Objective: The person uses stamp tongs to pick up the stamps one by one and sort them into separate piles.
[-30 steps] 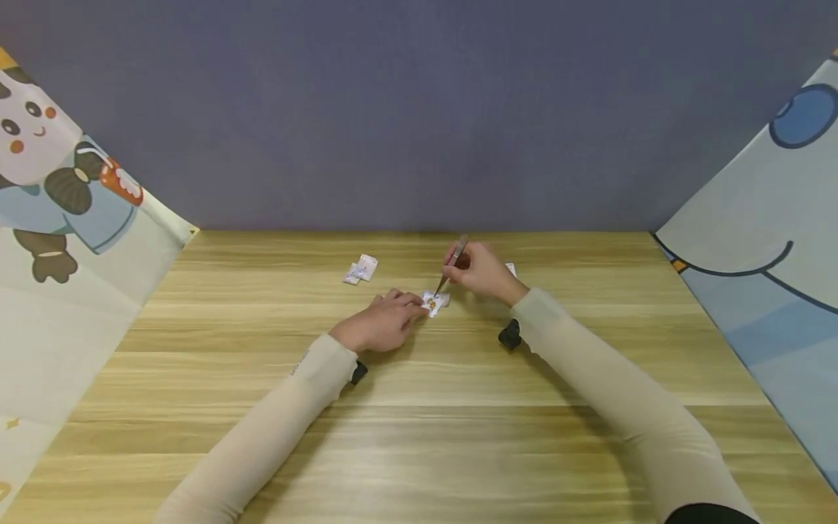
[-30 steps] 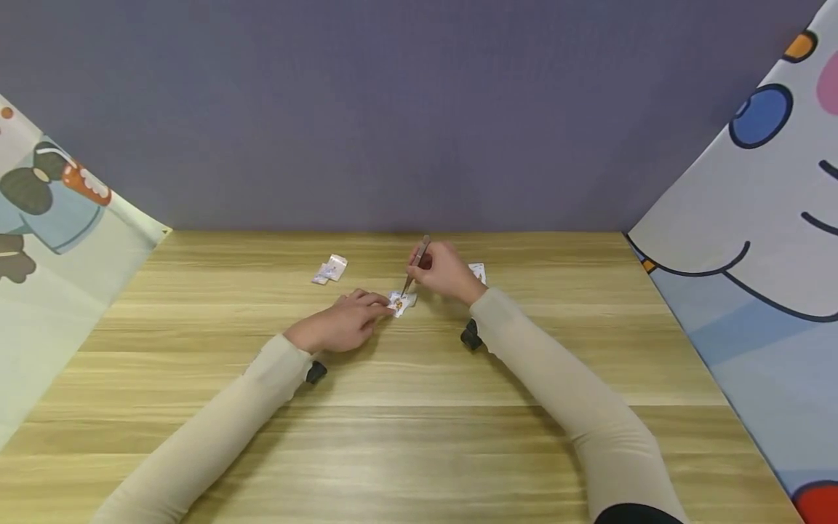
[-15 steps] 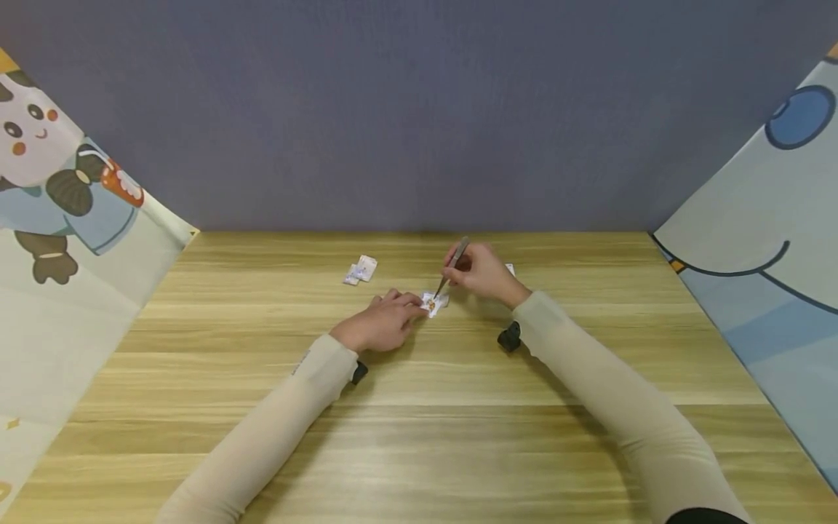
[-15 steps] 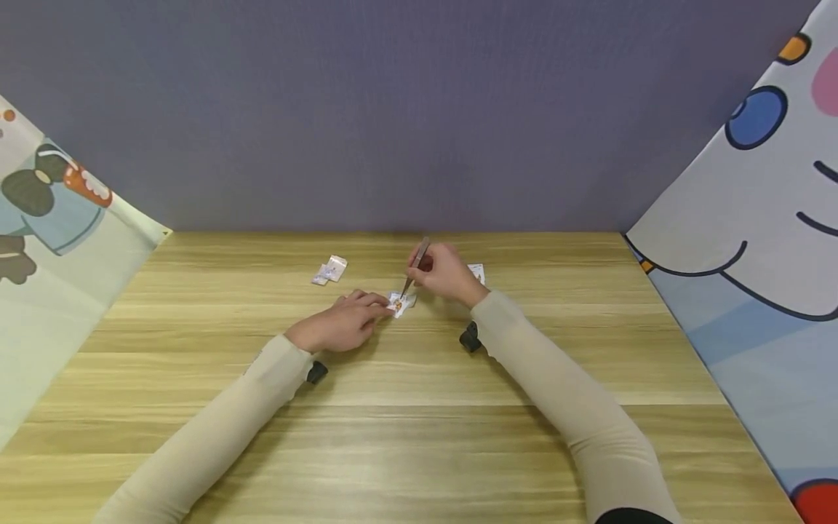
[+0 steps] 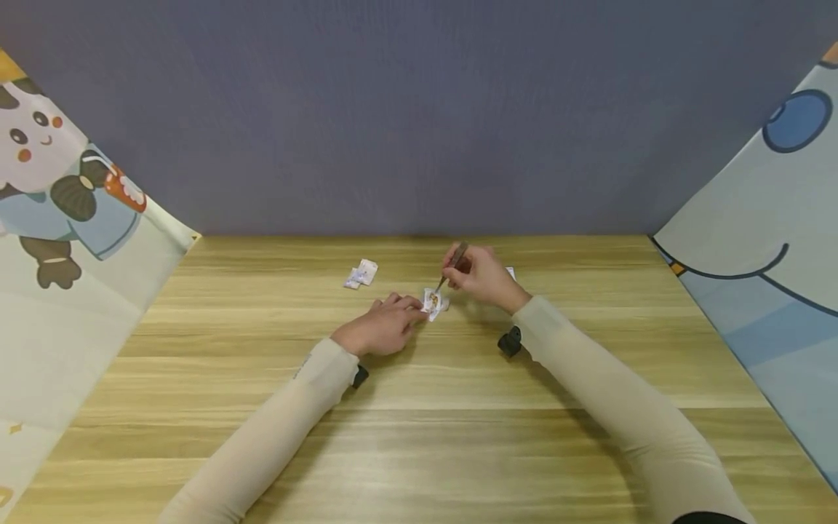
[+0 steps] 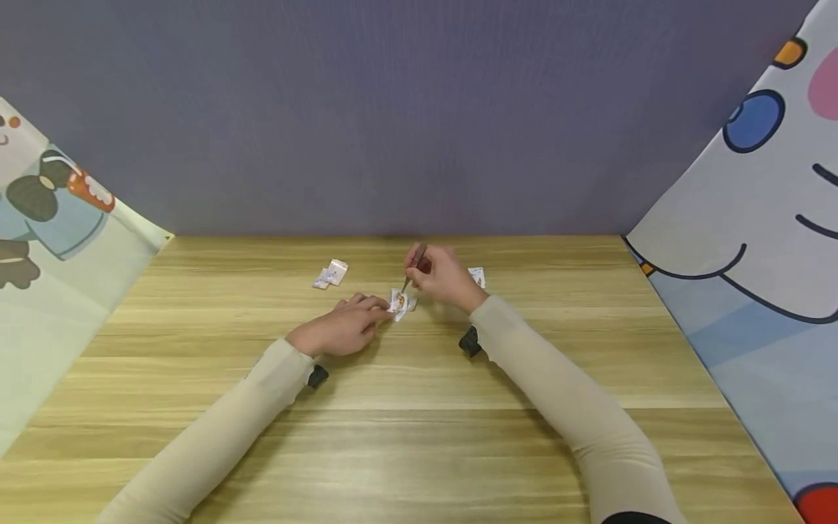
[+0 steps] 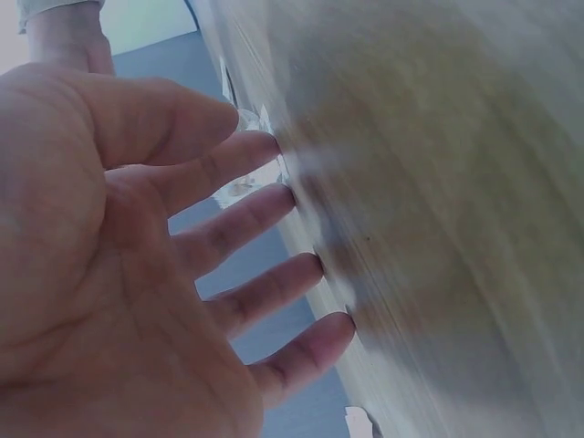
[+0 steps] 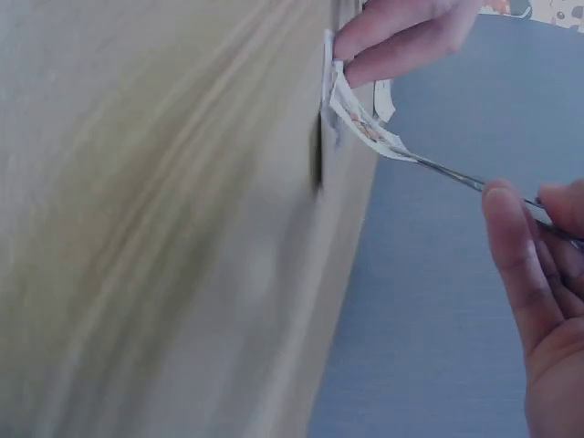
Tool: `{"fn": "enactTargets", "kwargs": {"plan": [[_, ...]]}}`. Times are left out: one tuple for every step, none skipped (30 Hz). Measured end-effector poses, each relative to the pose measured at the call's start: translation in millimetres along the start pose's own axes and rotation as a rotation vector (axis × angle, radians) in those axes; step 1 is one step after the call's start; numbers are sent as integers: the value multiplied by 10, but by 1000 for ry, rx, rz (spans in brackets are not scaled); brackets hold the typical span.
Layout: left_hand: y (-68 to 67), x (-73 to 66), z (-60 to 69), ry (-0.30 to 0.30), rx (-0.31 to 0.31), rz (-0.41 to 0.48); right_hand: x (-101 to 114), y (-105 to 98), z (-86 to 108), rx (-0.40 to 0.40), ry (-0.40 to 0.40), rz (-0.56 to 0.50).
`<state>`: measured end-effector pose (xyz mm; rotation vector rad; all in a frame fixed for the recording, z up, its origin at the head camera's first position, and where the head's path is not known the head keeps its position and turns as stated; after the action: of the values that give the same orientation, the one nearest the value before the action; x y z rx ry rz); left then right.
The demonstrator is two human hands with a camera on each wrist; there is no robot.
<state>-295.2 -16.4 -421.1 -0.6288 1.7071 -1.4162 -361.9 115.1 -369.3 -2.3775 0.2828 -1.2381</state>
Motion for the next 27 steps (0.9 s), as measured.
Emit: {"fn": "enactTargets", "kwargs": {"plan": [[-1, -6, -1, 0, -1, 0, 19, -29, -2, -8, -9, -3], [-3, -11, -2, -1, -1, 0, 40, -62, -5, -16, -21, -3], [-3, -16, -2, -1, -1, -1, 65, -99, -10, -26, -34, -7], [-4, -20, -3, -1, 1, -2, 89, -141, -15, -38, -48, -8], [-3, -25, -4, -1, 2, -2, 108, -187, -20, -50, -61, -11], [-3, -30, -3, 0, 3, 0, 122, -235, -24, -62, -73, -11], [-2, -33, -3, 0, 4, 3, 133, -283, -29, -72, -85, -13], [1, -35, -3, 1, 6, 4, 141, -334, -33, -82, -94, -3], [4, -36, -3, 0, 9, 7, 143, -383, -38, -91, -101, 5], [6, -34, -4, -2, 9, 12, 138, -431, -42, -97, -108, 12], [6, -32, -6, -4, 7, 17, 135, -475, -46, -101, -114, 22], [2, -29, -8, -6, 4, 21, 135, -516, -51, -102, -121, 32], [-3, -24, -13, -9, -1, 20, 136, -554, -54, -105, -129, 46], [-13, -22, -21, -10, -9, 19, 134, -588, -57, -108, -135, 64], [-26, -21, -32, -13, -18, 21, 124, -617, -60, -110, -139, 74], [-38, -29, -52, -11, -29, 20, 111, -651, -57, -112, -140, 87], [-50, -42, -72, -9, -39, 20, 103, -680, -54, -116, -140, 101], [-60, -59, -94, -6, -46, 21, 90, -706, -51, -118, -137, 109], [-67, -80, -117, 0, -53, 22, 75, -728, -49, -120, -132, 117], [-73, -107, -140, 6, -58, 27, 59, -747, -49, -122, -127, 121], [-76, -138, -163, 13, -62, 32, 42, -765, -49, -124, -122, 125], [-79, -171, -186, 22, -66, 33, 28, -782, -49, -126, -118, 131], [-77, -206, -209, 29, -67, 34, 7, -799, -48, -127, -107, 126], [-73, -242, -233, 39, -69, 29, -21, -820, -46, -130, -90, 118], [-70, -277, -260, 45, -72, 26, -58, -843, -43, -135, -69, 108], [-65, -309, -288, 49, -73, 19, -103, -870, -36, -141, -46, 102], [-60, -341, -318, 53, -76, 12, -150, -901, -28, -149, -18, 95]]}}
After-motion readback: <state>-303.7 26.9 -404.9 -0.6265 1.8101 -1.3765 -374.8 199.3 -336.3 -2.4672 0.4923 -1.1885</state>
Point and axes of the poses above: each hand's wrist, its own z-axis away from the middle knuckle, its own y-axis out of the palm, x = y × z, the point moved 8 cm from there along -z, towards the middle knuckle, and after that the axes turned 15 degrees about -x, right-handed, at the moved point
